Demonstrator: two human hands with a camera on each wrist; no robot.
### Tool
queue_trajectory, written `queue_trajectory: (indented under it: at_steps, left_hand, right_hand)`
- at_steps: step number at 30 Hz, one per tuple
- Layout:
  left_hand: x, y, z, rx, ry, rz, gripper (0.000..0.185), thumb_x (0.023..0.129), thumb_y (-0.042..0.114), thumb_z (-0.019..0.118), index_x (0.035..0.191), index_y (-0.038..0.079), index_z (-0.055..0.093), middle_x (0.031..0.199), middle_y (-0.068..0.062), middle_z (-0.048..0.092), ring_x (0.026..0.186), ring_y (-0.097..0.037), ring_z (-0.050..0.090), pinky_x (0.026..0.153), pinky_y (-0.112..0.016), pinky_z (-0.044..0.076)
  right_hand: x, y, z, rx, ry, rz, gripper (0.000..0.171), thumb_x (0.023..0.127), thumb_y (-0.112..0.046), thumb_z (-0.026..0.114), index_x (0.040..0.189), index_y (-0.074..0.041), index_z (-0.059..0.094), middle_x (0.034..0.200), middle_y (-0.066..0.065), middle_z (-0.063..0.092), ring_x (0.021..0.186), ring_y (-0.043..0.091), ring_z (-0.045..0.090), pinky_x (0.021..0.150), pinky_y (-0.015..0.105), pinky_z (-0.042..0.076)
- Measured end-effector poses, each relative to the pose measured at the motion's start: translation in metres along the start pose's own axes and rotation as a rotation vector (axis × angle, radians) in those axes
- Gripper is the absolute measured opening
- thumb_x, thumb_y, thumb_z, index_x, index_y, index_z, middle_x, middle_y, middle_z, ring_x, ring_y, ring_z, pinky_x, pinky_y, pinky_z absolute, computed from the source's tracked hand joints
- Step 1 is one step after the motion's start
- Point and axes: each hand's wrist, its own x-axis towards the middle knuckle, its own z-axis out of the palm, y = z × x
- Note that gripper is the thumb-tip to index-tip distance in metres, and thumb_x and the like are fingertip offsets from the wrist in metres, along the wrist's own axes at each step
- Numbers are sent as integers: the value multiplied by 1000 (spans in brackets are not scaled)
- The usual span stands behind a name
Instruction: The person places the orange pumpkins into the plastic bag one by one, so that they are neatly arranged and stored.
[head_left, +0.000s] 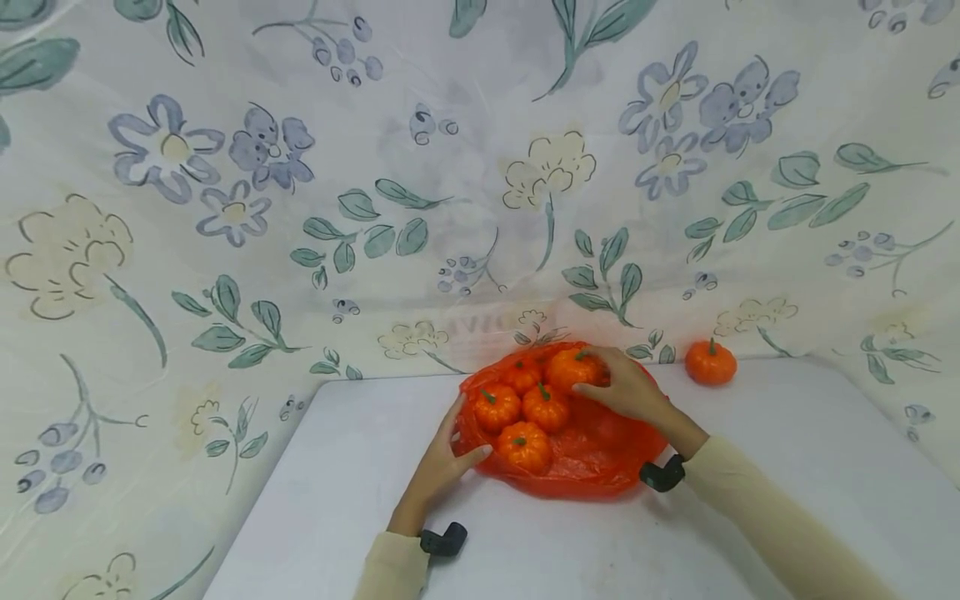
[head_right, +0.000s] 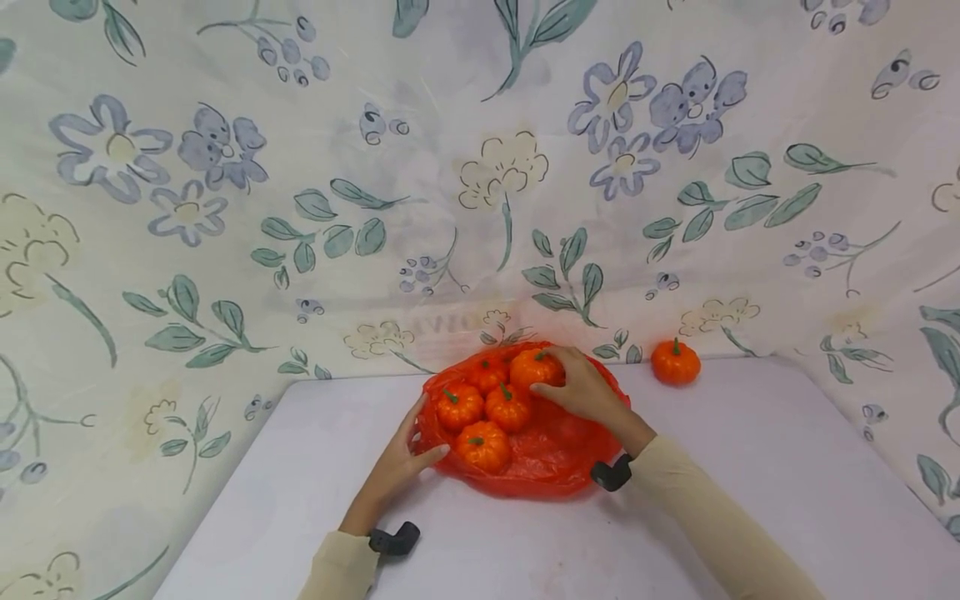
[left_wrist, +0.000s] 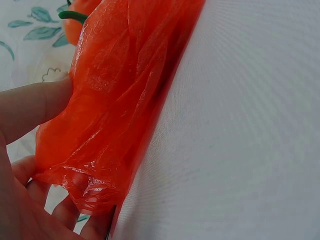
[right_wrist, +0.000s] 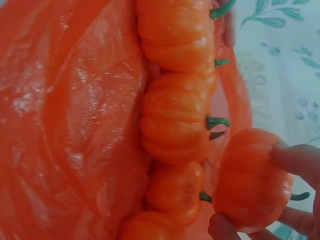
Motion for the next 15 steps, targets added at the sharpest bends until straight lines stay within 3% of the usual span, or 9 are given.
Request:
queue_trajectory:
  at_steps: [15]
  left_hand:
    - [-2,1,0,10,0,3,94,86,32,74,161,21,19,166,-7,24,147,-36,33,117,-59,33]
  right_hand:
    - [-18,20,13,44,1,27,70,89,-31,76,146,-5,45,147,21,45,135,42,43,109,63,42]
